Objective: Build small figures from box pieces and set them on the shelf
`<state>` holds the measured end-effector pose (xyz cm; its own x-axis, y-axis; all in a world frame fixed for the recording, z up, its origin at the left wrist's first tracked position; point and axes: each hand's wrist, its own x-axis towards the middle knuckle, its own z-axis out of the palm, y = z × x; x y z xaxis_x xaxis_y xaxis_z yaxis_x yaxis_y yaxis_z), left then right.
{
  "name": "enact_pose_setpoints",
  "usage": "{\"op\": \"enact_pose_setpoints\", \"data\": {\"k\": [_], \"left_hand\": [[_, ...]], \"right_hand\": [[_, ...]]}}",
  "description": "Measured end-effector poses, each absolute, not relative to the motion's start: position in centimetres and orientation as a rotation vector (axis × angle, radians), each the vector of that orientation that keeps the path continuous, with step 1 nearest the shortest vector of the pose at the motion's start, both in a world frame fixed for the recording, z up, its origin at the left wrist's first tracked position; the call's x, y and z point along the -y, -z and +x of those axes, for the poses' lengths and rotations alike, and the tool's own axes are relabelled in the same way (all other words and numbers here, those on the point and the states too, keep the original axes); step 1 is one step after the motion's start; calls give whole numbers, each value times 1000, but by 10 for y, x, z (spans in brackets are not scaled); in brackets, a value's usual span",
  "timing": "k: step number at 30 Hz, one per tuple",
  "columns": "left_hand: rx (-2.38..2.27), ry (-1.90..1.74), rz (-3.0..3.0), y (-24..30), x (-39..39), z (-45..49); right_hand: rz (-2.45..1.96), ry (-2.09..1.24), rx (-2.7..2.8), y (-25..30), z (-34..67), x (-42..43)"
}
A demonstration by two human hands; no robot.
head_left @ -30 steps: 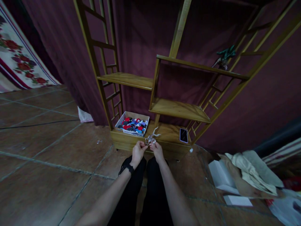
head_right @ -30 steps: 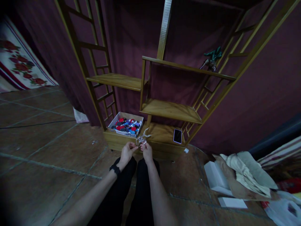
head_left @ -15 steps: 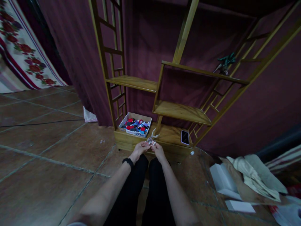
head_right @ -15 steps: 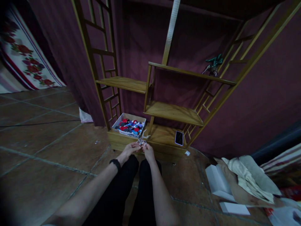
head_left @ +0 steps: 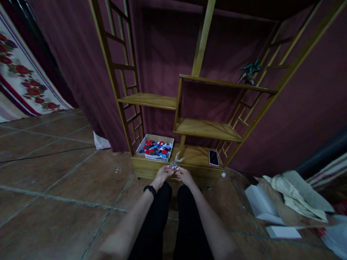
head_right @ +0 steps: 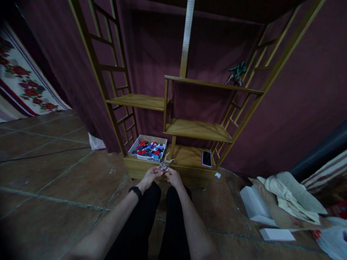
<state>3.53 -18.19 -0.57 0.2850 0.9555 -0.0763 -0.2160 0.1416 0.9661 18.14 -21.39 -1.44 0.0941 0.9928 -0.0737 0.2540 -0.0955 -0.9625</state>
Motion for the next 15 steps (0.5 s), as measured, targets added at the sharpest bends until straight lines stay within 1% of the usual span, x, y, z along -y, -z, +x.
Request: {"op": "enact_pose_setpoints", "data": {"k": [15], "left_hand": [[-1142,-973,1268,16,175,41]], "right_hand": [[-1659,-830,1452,10,179,217]]}}
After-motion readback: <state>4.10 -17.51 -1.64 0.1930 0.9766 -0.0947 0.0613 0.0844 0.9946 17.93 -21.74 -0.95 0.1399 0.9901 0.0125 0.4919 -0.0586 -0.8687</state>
